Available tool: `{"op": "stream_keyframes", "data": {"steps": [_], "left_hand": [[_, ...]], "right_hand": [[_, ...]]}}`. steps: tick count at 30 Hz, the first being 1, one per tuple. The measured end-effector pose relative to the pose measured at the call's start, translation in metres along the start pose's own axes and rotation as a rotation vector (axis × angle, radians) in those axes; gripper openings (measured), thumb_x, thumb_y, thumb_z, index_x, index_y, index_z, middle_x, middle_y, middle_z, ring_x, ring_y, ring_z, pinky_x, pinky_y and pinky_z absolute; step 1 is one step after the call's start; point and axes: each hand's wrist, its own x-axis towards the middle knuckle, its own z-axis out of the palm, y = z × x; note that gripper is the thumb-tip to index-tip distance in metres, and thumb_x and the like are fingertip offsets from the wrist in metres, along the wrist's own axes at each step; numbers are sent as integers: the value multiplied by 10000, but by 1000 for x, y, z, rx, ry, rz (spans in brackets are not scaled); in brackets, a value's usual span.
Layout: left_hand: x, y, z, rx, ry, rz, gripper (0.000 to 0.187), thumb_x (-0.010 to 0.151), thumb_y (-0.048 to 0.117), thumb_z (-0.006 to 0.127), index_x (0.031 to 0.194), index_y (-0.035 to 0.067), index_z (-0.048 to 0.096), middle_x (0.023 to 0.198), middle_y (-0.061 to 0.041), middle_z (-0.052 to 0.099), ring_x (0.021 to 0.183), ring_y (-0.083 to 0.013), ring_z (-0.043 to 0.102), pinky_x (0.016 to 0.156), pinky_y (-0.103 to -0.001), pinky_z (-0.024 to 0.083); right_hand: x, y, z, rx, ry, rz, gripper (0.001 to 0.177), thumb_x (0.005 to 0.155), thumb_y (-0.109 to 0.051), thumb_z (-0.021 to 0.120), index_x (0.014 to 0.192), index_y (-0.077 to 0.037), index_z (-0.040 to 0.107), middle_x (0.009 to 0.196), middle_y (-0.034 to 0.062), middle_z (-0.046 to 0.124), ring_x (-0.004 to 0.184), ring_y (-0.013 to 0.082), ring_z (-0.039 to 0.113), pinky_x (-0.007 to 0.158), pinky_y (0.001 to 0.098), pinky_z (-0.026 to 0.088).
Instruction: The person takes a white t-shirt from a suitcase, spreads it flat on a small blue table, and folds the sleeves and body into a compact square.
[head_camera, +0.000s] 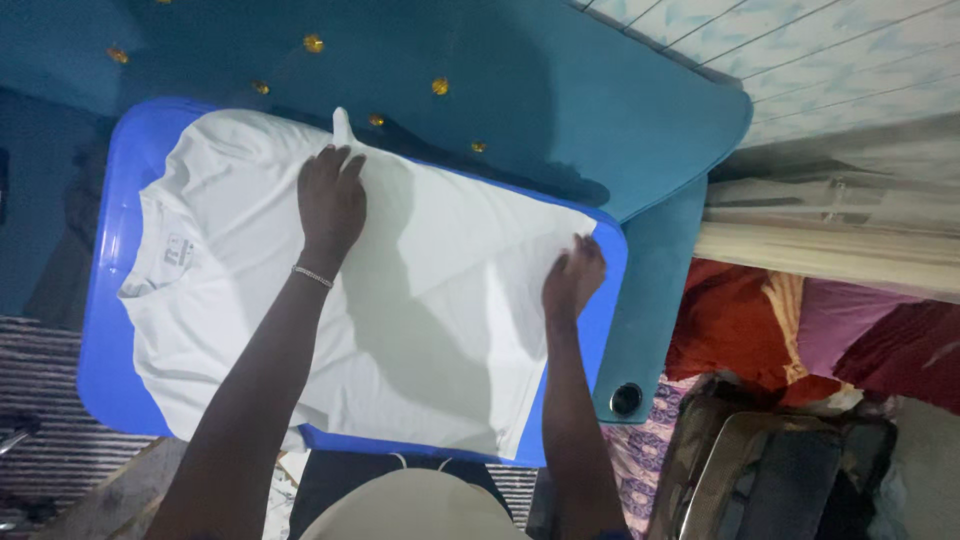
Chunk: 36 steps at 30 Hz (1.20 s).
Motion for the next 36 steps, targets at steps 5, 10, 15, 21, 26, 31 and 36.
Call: {"op": "stream_keyframes", "data": {"steps": [5, 10, 15, 21, 26, 31, 36], "left_hand": [[-10, -10, 8, 161, -118, 71, 523, 1014, 295, 619, 1469, 45, 554, 1572, -227, 455, 1477, -401, 351, 1173, -599, 240], [-11, -34, 15, 8, -205, 97, 520, 1069, 288, 589, 1530, 58, 516, 1660, -214, 372, 1546, -402, 310, 1246, -579, 214], [-92, -6, 3, -14, -149, 75, 525, 1016, 195, 589, 1522, 68, 528, 1659, -200, 394, 1556, -392, 322, 1276, -553, 234], [-262, 13, -54, 177, 4, -377, 514, 1006, 247, 616, 1487, 85, 539, 1654, -226, 377, 1574, -397, 268, 1259, -639, 149], [-347, -2, -79, 231, 65, -724, 732, 1021, 368, 600, 1587, -42, 380, 1676, -322, 264, 1564, -471, 181, 1226, -642, 113], [-382, -3, -71, 195, 77, -846, 744, 1019, 393, 585, 1616, 6, 366, 1689, -270, 246, 1585, -433, 173, 1236, -641, 123], [-411, 24, -70, 232, 201, -865, 769, 966, 375, 666, 1592, 10, 407, 1671, -278, 289, 1538, -458, 245, 1194, -632, 212]], "right_hand": [[-17, -29, -26, -100, -158, -37, 593, 995, -266, 605, 1525, -48, 450, 1610, 168, 397, 1488, 356, 334, 1174, 530, 221], [-19, -18, -27, -53, -112, -72, 610, 1005, -256, 599, 1551, -34, 442, 1643, 170, 377, 1525, 342, 327, 1221, 510, 207], [-82, -24, -45, 83, -49, -218, 548, 1020, -237, 618, 1509, -34, 475, 1616, 216, 402, 1511, 388, 351, 1237, 533, 268], [-206, -65, -100, 157, -301, -391, 614, 946, -275, 640, 1469, -2, 471, 1571, 267, 391, 1476, 435, 346, 1194, 576, 258], [-251, -72, -136, 101, -420, -485, 636, 964, -306, 592, 1502, -1, 444, 1568, 248, 400, 1474, 425, 351, 1198, 581, 246], [-269, -58, -142, 60, -374, -555, 625, 994, -343, 579, 1519, -35, 439, 1586, 205, 402, 1486, 396, 352, 1216, 579, 232], [-282, -37, -148, 16, -300, -635, 662, 958, -392, 581, 1516, -68, 433, 1591, 202, 380, 1482, 402, 329, 1194, 596, 208]]}}
